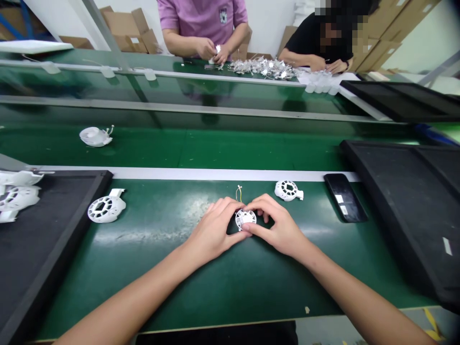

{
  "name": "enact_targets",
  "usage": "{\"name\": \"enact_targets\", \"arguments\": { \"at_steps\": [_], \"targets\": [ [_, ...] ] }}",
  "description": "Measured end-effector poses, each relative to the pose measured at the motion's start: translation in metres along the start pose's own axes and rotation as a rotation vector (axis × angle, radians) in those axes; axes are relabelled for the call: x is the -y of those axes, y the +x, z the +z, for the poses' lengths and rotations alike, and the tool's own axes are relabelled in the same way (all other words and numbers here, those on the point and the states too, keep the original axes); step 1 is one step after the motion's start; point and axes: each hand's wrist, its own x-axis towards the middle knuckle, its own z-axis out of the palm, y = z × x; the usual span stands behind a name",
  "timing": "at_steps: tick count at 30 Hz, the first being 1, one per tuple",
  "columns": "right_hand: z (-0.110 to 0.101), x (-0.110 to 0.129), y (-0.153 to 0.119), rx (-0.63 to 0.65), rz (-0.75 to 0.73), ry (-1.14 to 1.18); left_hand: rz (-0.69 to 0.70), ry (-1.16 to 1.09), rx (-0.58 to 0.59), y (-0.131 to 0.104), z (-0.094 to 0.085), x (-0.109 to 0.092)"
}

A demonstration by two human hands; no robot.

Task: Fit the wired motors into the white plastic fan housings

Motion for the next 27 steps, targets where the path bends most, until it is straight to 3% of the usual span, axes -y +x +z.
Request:
{"name": "enact_targets", "arguments": {
  "at_steps": [6, 9, 12, 16, 19, 27],
  "targets": [
    [0.014, -0.002, -0.001, -0.109, -0.016, 0.045, 0.037, 0.042, -0.003, 0.000, 0.001, 0.005],
    [0.011, 0.000, -0.001, -0.100, -0.046, -0.020, 0.045, 0.068, -0.007, 0.000, 0.000, 0.002],
    [-0.015, 0.002, 0.000, -0.131, -0.039, -0.223, 0.038, 0.095, -0.012, 0.001, 0.000, -0.002],
    [-0.060, -0.002, 0.002, -0.294, 0.317, -0.660, 0.022, 0.103, 0.008, 0.000, -0.002, -0.006],
    [-0.069, -0.004, 0.003, -0.188, 0.432, -0.837, 0.026, 0.101, 0.018, -0.001, -0.003, -0.007],
    [-0.044, -0.006, -0.001, -0.042, 0.228, -0.753, -0.030, 0.091, 0.012, -0.004, -0.004, -0.011]
  ]
}}
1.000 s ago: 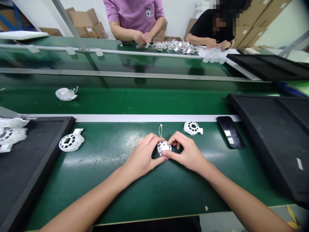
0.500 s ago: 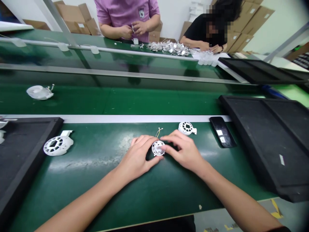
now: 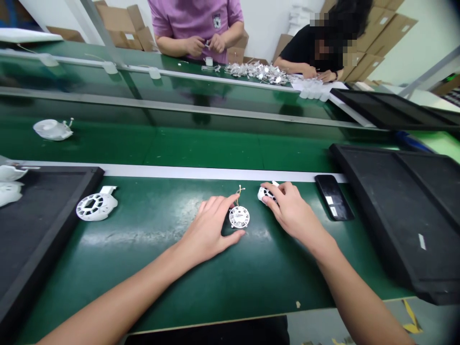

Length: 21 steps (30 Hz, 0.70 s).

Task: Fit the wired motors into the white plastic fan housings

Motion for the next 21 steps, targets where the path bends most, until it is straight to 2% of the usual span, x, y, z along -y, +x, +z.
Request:
{"name": "enact_targets", "arguments": {
  "at_steps": [3, 6, 11, 15, 21],
  "targets": [
    [0.001, -0.007, 0.002, 0.007, -0.063, 0.079, -0.017, 0.002, -0.020, 0.000, 0.002, 0.000],
    [-0.001, -0.006, 0.002, -0.022, -0.070, 0.259, -0.039, -0.010, -0.040, -0.001, 0.005, -0.001],
    [0.005, 0.027, -0.006, -0.129, -0.181, 0.583, -0.048, -0.014, -0.065, -0.001, 0.011, 0.000],
    [0.018, 0.046, -0.012, -0.084, -0.253, 0.586, -0.065, -0.011, -0.055, 0.000, 0.013, 0.002],
    [0.018, 0.044, -0.013, -0.042, -0.321, 0.523, -0.031, -0.006, -0.047, 0.000, 0.014, 0.003]
  ]
}}
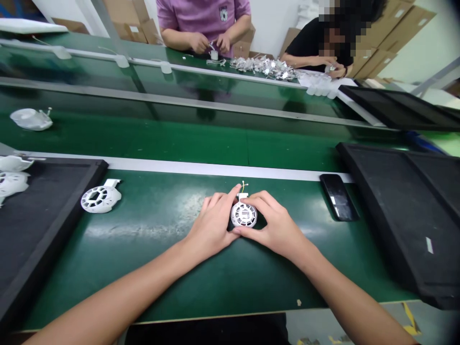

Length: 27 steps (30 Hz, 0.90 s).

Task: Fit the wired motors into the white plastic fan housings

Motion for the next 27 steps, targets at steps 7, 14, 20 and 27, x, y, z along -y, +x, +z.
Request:
{"name": "enact_targets", "arguments": {
  "at_steps": [7, 14, 20, 27],
  "targets": [
    [0.003, -0.002, 0.001, -0.003, 0.025, -0.039, 0.010, 0.024, 0.006, 0.001, -0.001, -0.001],
    [0.006, -0.005, 0.001, 0.006, 0.071, -0.024, 0.002, 0.034, 0.006, 0.001, 0.001, -0.002],
    [0.004, -0.008, 0.003, 0.041, 0.050, -0.204, 0.032, -0.043, 0.010, -0.001, -0.002, -0.001],
    [0.001, -0.005, 0.003, 0.051, -0.002, -0.130, -0.205, -0.442, -0.066, 0.007, -0.024, -0.012]
  ]
}}
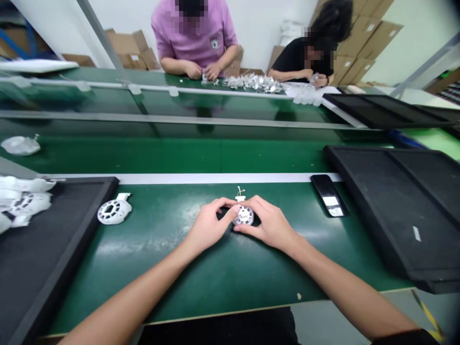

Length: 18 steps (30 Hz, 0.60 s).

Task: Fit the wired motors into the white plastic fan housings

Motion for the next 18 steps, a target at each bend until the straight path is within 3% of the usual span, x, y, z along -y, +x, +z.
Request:
{"name": "enact_targets", "arguments": {
  "at_steps": [4, 7, 11, 13, 18],
  "targets": [
    [-0.002, 0.002, -0.003, -0.126, -0.095, 0.156, -0.124, -0.384, 0.084, 0.000, -0.002, -0.011],
    [-0.001, 0.002, -0.004, -0.174, -0.044, 0.410, -0.131, -0.570, 0.122, -0.003, -0.001, -0.013],
    [0.000, 0.001, -0.003, -0.070, 0.117, 0.718, -0.099, -0.599, 0.082, -0.006, 0.002, -0.009],
    [0.000, 0.000, -0.002, -0.021, 0.139, 0.739, -0.064, -0.584, 0.086, -0.007, 0.005, -0.006],
    [0.002, 0.000, -0.003, -0.049, 0.123, 0.728, -0.003, -0.527, 0.050, -0.009, 0.009, -0.004]
  ]
}}
